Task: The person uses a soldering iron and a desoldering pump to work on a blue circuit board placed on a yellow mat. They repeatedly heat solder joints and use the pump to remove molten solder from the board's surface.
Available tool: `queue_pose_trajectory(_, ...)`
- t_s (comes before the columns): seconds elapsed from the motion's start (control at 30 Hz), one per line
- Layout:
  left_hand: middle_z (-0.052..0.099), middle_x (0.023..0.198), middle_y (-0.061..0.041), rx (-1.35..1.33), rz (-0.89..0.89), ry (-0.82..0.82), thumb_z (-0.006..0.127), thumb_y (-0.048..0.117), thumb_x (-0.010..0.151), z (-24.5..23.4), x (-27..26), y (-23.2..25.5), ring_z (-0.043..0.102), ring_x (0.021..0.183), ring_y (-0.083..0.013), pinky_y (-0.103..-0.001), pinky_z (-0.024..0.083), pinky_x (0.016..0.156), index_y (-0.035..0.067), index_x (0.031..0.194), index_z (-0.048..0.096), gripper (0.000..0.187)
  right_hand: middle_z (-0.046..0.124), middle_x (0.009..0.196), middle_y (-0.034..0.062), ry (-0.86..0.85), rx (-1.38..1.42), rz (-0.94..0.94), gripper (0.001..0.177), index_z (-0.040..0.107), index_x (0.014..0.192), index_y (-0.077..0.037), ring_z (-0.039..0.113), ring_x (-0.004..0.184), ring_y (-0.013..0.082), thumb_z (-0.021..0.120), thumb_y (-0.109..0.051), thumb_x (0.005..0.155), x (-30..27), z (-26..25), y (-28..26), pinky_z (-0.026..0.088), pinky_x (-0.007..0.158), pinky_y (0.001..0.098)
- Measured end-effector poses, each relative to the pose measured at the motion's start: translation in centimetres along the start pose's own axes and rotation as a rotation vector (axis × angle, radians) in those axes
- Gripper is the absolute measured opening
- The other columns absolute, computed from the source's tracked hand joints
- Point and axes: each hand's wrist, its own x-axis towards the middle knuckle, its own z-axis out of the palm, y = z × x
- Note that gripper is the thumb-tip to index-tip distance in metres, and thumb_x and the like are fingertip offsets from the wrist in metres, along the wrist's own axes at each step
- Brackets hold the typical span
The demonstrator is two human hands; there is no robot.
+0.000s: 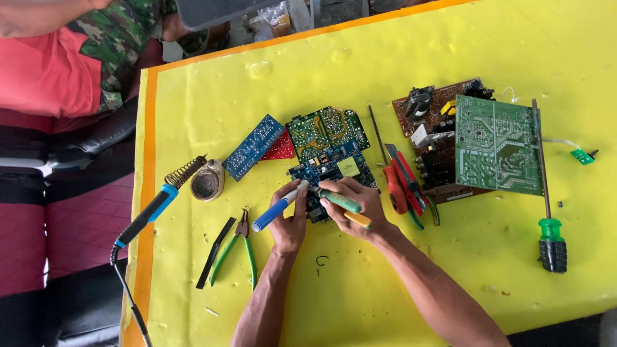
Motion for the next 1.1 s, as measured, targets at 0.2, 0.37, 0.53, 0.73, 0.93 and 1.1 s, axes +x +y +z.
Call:
queue_pose_trajectory(0.2, 0.078, 0.108, -0.017, -0.019, 0.001, -0.008, 0.078, 0.006, 0.091, -0.4, 0.2, 0.0, 0.077, 0.100, -0.0364, -0.048, 0.061, 0.089, 0.005, 0.113, 0.075, 0.022, 0.069, 0.079, 0.0168, 0.007, 0.013, 0.050, 0.023, 0.074, 0.112, -0.002, 0.064, 0.049, 0.0198, 0.071, -0.015, 0.094, -1.3, 0.2, 1.3, 0.058, 0.040, 0.0292)
queue_pose_trajectory(0.37, 0.078, 0.107, -0.018, -0.006, 0.023, 0.008, 0.079, 0.005, 0.090, -0.3, 0.1, -0.4, 0.077, 0.099, -0.0378, -0.049, 0.062, 0.088, 0.004, 0.113, 0.075, 0.023, 0.069, 0.080, 0.0138, 0.002, -0.018, 0.051, 0.023, 0.076, 0.111, -0.005, 0.066, 0.049, 0.0212, 0.073, -0.015, 0.091, -0.9, 0.1, 0.8, 0.058, 0.040, 0.0297)
queue_pose_trajectory(0.53, 0.078, 0.104, -0.018, -0.006, 0.013, 0.028, 0.081, 0.006, 0.090, -0.2, 0.1, -0.8, 0.077, 0.098, -0.0382, -0.049, 0.062, 0.086, 0.005, 0.111, 0.077, 0.022, 0.070, 0.081, 0.0137, -0.036, 0.038, 0.089, 0.022, 0.077, 0.110, -0.006, 0.067, 0.051, 0.0215, 0.073, -0.017, 0.091, -1.3, -0.2, 1.2, 0.059, 0.041, 0.0323)
queue_pose_trajectory(0.73, 0.078, 0.105, -0.019, 0.001, 0.027, -0.012, 0.081, 0.005, 0.089, -0.6, 0.4, -0.4, 0.077, 0.097, -0.0401, -0.048, 0.063, 0.084, 0.004, 0.111, 0.075, 0.022, 0.068, 0.078, 0.0132, -0.028, 0.028, 0.083, 0.021, 0.077, 0.109, -0.005, 0.065, 0.052, 0.0205, 0.074, -0.014, 0.091, -1.0, 0.0, 0.7, 0.058, 0.041, 0.0324)
queue_pose_trajectory(0.93, 0.077, 0.107, -0.020, -0.022, -0.006, -0.014, 0.079, 0.004, 0.090, -1.0, 0.6, -0.5, 0.076, 0.098, -0.0412, -0.050, 0.062, 0.086, 0.004, 0.113, 0.074, 0.023, 0.067, 0.077, 0.0111, -0.049, 0.046, 0.091, 0.020, 0.079, 0.108, -0.006, 0.066, 0.054, 0.0189, 0.072, -0.016, 0.091, -1.3, 0.1, 0.6, 0.059, 0.044, 0.0305)
queue_pose_trajectory(1.1, 0.077, 0.108, -0.021, -0.039, -0.001, -0.036, 0.079, 0.003, 0.091, -1.1, 0.4, -0.9, 0.076, 0.098, -0.0414, -0.050, 0.062, 0.088, 0.002, 0.113, 0.074, 0.023, 0.067, 0.078, 0.0101, -0.025, -0.039, 0.028, 0.019, 0.078, 0.108, -0.007, 0.067, 0.053, 0.0217, 0.072, -0.016, 0.092, -0.9, 0.5, 0.1, 0.059, 0.044, 0.0322)
